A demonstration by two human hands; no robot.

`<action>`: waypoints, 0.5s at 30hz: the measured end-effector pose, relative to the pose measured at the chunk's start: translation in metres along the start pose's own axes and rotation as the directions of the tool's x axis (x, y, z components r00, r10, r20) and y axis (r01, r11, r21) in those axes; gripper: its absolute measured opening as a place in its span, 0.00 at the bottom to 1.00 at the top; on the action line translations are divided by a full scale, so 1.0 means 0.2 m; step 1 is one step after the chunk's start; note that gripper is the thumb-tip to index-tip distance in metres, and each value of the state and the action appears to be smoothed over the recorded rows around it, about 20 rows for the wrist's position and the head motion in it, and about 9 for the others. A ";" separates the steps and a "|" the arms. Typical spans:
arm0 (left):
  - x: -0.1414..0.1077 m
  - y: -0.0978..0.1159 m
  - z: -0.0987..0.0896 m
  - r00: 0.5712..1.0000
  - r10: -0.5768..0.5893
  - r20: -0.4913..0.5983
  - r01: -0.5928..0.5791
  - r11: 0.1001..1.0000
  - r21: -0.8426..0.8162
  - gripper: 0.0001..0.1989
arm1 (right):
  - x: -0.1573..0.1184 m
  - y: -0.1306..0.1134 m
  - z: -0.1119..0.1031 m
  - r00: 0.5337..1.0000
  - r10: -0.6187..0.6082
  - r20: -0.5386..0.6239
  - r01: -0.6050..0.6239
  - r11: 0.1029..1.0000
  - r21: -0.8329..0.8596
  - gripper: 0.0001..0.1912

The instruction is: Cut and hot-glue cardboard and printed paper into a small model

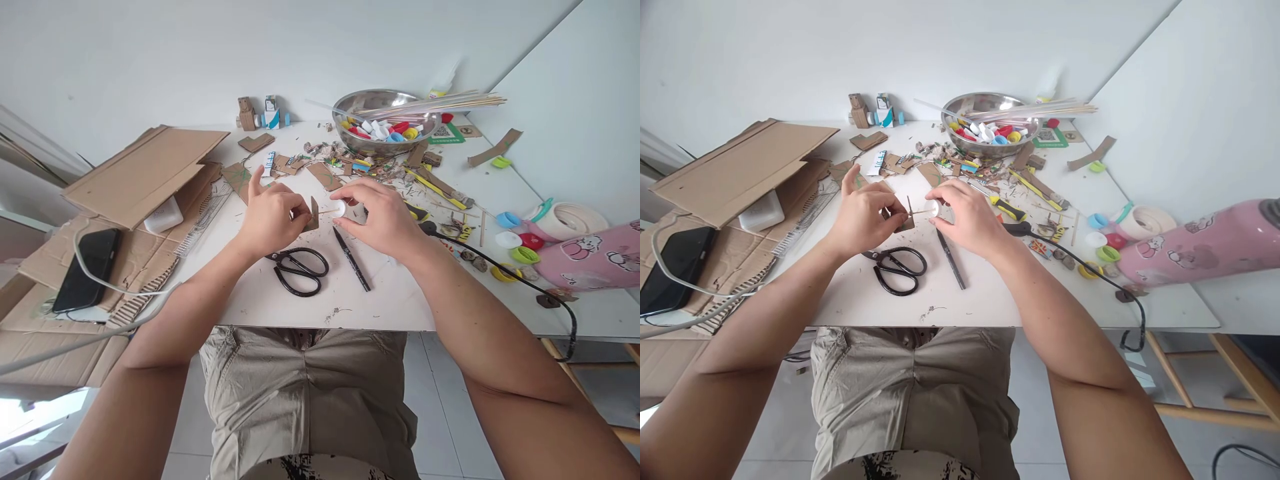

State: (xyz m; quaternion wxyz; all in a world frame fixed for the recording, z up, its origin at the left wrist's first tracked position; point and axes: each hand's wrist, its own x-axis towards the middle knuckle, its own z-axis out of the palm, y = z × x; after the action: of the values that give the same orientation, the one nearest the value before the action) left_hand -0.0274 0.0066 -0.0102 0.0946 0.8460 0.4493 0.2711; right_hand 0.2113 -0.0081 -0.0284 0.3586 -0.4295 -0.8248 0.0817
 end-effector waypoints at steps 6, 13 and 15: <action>0.00 0.01 -0.02 1.000 -0.013 0.028 0.013 1.000 -0.001 0.11 | 0.01 -0.01 -0.01 0.999 0.012 0.032 -0.012 1.000 0.004 0.12; 0.00 0.01 -0.03 0.999 -0.013 0.046 0.014 1.000 -0.024 0.10 | 0.00 -0.02 0.00 0.999 0.040 0.036 -0.040 0.999 0.003 0.14; 0.00 0.02 -0.03 0.999 -0.014 0.046 0.015 1.000 -0.017 0.11 | 0.00 -0.02 0.00 0.999 0.035 0.039 -0.035 0.999 0.001 0.14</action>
State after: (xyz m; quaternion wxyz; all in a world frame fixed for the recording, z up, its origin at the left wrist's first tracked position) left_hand -0.0288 0.0039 -0.0034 0.1144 0.8478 0.4508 0.2550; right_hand 0.2094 -0.0110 -0.0262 0.3413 -0.4417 -0.8240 0.0973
